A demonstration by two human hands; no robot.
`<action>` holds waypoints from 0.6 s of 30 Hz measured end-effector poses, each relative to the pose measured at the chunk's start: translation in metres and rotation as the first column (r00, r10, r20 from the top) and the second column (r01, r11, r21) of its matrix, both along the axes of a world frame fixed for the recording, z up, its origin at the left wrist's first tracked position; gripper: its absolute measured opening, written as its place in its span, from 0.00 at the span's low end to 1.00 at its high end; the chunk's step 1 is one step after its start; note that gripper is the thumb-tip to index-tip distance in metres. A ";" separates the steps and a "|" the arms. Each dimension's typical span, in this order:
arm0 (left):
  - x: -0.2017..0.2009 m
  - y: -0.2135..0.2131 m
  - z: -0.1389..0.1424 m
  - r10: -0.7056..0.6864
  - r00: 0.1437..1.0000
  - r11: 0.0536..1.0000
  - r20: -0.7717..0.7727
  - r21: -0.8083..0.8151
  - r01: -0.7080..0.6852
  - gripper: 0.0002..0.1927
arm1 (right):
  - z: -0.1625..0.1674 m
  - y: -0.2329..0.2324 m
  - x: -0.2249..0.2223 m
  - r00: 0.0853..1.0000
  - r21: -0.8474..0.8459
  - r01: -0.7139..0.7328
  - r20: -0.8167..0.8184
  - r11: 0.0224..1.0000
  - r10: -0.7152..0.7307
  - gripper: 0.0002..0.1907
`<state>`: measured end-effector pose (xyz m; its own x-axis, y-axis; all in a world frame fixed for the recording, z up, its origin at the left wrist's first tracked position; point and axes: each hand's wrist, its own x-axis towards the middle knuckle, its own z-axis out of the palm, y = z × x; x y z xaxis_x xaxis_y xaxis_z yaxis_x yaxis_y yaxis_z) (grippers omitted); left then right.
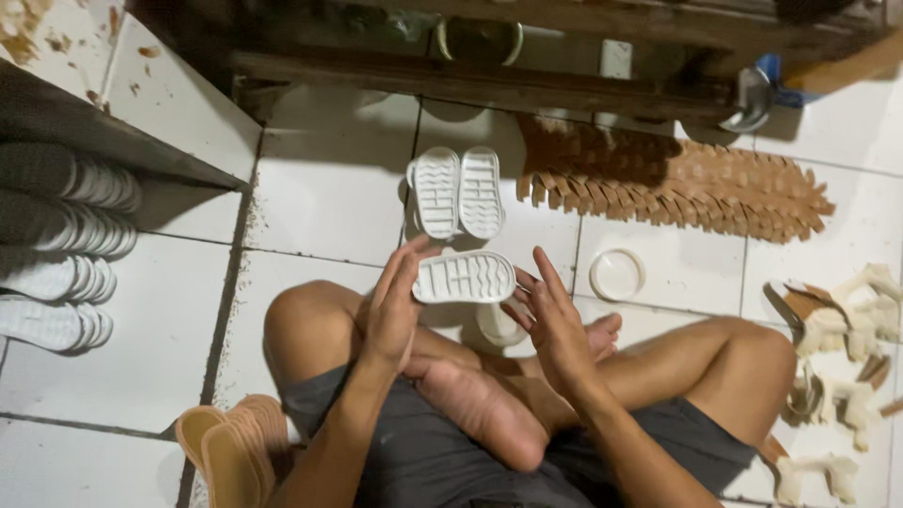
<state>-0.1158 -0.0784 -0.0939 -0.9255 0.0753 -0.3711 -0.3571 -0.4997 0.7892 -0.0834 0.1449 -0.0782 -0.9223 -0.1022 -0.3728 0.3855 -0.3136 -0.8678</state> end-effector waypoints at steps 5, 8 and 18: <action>-0.093 0.010 -0.047 0.061 0.951 0.953 -0.302 -0.267 -0.145 0.33 | -0.009 -0.027 -0.083 0.993 0.260 -0.078 -0.063 0.962 0.098 0.43; -0.156 0.012 -0.065 0.024 0.983 0.874 -0.182 -0.474 -0.109 0.38 | -0.017 -0.040 -0.137 0.993 0.303 -0.042 -0.097 0.952 0.075 0.46; -0.204 0.008 -0.103 0.057 0.998 0.810 -0.039 -0.583 -0.069 0.40 | -0.064 -0.050 -0.190 0.986 0.332 0.104 -0.159 0.937 -0.053 0.44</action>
<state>-0.3200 -0.0703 -0.1972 -0.9279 -0.2084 -0.3090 -0.3230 0.0359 0.9457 -0.2738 0.0950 -0.1426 -0.9688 0.0815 -0.2339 0.2334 -0.0156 -0.9722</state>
